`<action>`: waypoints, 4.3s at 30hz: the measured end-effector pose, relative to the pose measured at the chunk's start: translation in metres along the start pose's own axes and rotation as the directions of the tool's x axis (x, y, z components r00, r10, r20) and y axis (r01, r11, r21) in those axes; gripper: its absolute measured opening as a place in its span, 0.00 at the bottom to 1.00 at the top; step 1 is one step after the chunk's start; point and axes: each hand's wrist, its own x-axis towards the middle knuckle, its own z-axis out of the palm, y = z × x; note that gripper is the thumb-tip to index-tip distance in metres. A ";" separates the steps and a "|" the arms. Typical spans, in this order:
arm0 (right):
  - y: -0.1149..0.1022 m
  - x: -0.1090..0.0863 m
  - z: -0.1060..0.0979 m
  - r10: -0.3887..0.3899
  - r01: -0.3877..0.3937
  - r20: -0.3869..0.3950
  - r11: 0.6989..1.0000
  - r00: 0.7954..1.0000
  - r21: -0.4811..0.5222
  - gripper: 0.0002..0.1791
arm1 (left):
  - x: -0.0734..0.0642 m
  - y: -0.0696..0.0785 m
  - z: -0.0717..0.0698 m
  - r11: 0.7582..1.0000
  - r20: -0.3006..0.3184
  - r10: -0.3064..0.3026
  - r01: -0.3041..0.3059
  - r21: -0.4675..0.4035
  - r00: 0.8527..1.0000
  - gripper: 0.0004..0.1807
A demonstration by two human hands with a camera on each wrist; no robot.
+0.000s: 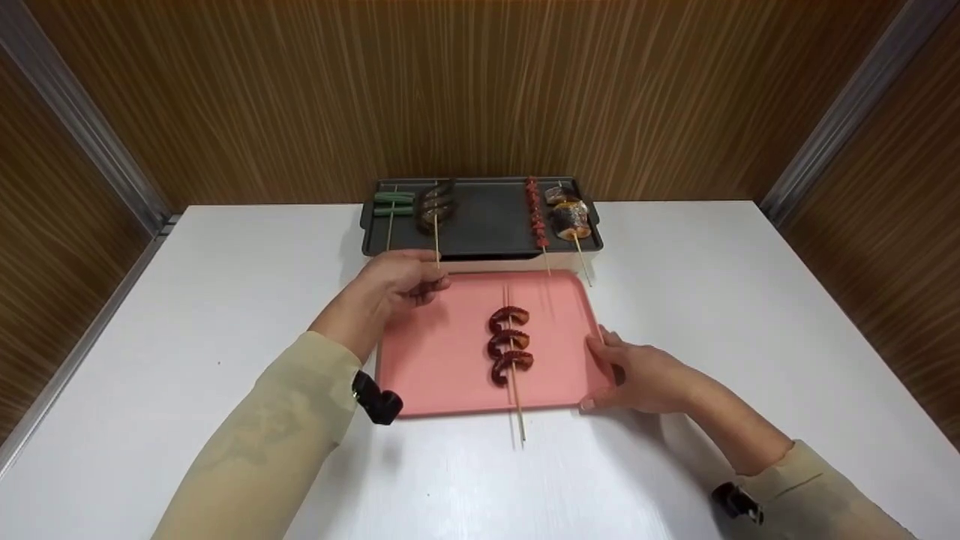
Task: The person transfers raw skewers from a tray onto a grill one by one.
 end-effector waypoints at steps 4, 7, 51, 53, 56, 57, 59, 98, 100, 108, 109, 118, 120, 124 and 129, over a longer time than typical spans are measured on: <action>0.000 0.000 0.000 -0.003 0.003 -0.001 1.000 1.000 -0.003 0.62 | -0.001 -0.001 0.001 1.000 -0.030 -0.013 0.013 -0.003 0.999 0.30; 0.000 0.000 0.000 -0.003 0.003 -0.002 1.000 1.000 -0.002 0.62 | -0.003 -0.001 0.002 1.000 -0.047 -0.019 0.018 -0.012 0.999 0.29; 0.000 0.001 0.000 0.015 -0.015 0.020 1.000 1.000 0.019 0.63 | -0.099 -0.089 0.012 0.994 0.285 -0.035 0.062 -0.085 0.958 0.26; 0.000 0.002 0.000 0.011 -0.011 0.019 1.000 1.000 0.019 0.62 | -0.103 -0.093 0.014 0.995 0.302 -0.046 0.070 -0.071 0.952 0.26; 0.001 0.003 0.000 0.013 -0.014 0.020 1.000 1.000 0.020 0.62 | -0.107 -0.099 0.019 0.994 0.322 -0.063 0.088 -0.065 0.945 0.25; 0.001 0.003 0.000 0.012 -0.013 0.020 1.000 1.000 0.017 0.62 | -0.107 -0.101 0.021 0.994 0.326 -0.069 0.095 -0.062 0.943 0.25; 0.001 0.003 0.000 0.011 -0.011 0.021 1.000 1.000 0.016 0.62 | -0.109 -0.104 0.025 0.993 0.333 -0.081 0.104 -0.051 0.939 0.24; 0.000 0.002 0.000 0.014 -0.014 0.021 1.000 1.000 0.025 0.63 | -0.103 -0.123 0.078 0.988 0.342 -0.116 0.144 -0.059 0.933 0.37; 0.000 0.002 0.000 0.012 -0.012 0.021 1.000 1.000 0.021 0.63 | -0.103 -0.124 0.078 0.987 0.337 -0.113 0.143 -0.065 0.935 0.36; 0.000 0.001 0.001 0.009 -0.009 0.016 1.000 1.000 0.022 0.62 | -0.104 -0.125 0.079 0.986 0.309 -0.100 0.136 -0.098 0.946 0.33; 0.000 0.000 0.000 0.006 -0.006 0.016 1.000 1.000 0.022 0.62 | -0.104 -0.125 0.079 0.986 0.306 -0.095 0.132 -0.102 0.947 0.33; 0.000 0.000 0.001 -0.015 0.015 0.010 1.000 1.000 0.014 0.62 | -0.104 -0.123 0.080 0.984 0.271 -0.070 0.111 -0.139 0.960 0.31; -0.001 0.000 0.001 -0.014 0.014 0.009 1.000 1.000 0.012 0.61 | -0.104 -0.122 0.080 0.984 0.269 -0.063 0.105 -0.144 0.961 0.30; -0.002 0.000 0.001 -0.003 0.003 0.010 1.000 1.000 0.006 0.62 | -0.105 -0.120 0.079 0.983 0.270 -0.058 0.103 -0.153 0.961 0.28; -0.002 0.000 0.000 0.013 -0.013 0.013 1.000 1.000 0.014 0.62 | -0.105 -0.119 0.077 0.983 0.287 -0.053 0.101 -0.153 0.956 0.27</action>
